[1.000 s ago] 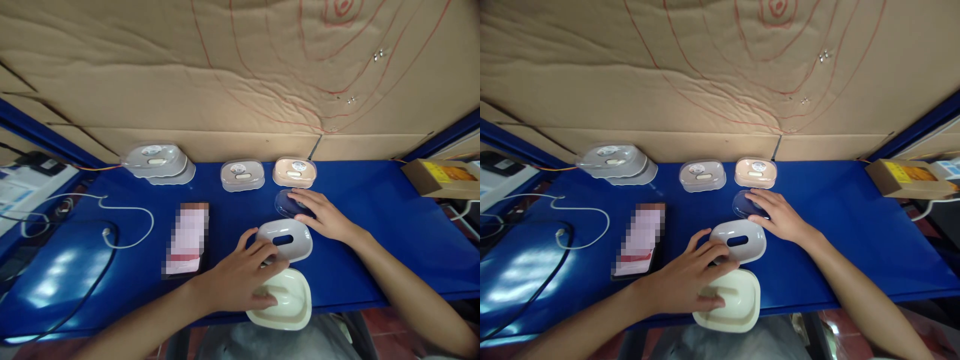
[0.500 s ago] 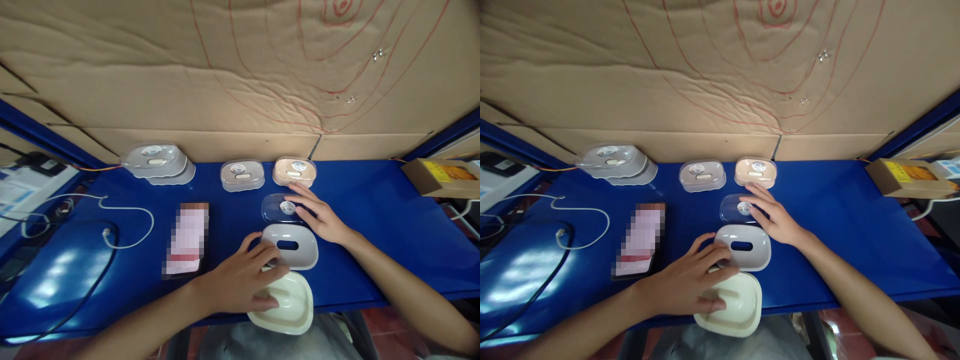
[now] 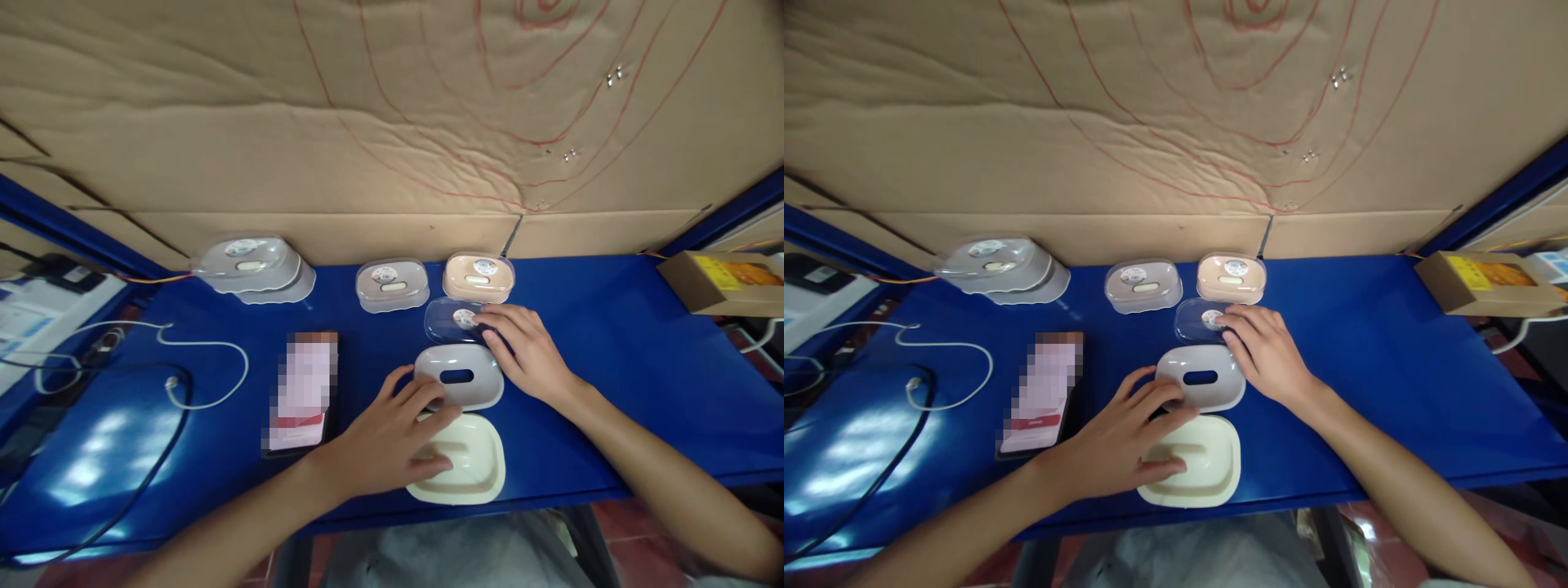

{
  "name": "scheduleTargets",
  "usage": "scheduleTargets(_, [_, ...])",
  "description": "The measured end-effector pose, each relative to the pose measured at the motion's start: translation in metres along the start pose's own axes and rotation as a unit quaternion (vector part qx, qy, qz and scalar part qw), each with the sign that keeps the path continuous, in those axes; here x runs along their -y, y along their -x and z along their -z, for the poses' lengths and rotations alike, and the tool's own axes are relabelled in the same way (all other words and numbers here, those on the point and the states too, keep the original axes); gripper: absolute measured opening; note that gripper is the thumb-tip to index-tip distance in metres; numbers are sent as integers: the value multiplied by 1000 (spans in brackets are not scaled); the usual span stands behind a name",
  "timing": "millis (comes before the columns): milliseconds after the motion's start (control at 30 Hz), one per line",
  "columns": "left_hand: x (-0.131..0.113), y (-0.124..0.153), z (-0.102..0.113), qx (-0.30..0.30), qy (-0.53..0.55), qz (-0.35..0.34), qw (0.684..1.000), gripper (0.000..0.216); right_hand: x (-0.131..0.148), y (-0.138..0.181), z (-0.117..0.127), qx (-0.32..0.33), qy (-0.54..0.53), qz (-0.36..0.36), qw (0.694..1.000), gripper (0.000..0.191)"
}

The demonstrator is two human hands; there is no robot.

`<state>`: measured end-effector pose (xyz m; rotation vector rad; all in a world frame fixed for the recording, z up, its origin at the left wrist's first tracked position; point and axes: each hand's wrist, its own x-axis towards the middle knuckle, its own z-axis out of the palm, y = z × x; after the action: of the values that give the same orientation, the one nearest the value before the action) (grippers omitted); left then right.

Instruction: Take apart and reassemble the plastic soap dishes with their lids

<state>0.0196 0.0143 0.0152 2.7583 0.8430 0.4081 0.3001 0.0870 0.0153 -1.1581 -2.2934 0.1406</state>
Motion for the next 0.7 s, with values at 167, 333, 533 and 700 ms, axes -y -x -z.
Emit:
scheduleTargets(167, [-1,0,1,7,4,-10,1000,52,-8,0,-7,85,-86,-23,992,37])
scheduleTargets(333, [-2,2,0,10,-2,-5,1000,52,-7,0,-8,106,-153,4,983,39])
scheduleTargets(533, [-3,2,-2,-10,-1,28,1000,49,-2,2,1,35,-88,30,995,35])
scheduleTargets(700, [-1,1,0,-16,17,39,999,48,12,5,5,13,-86,116,989,25])
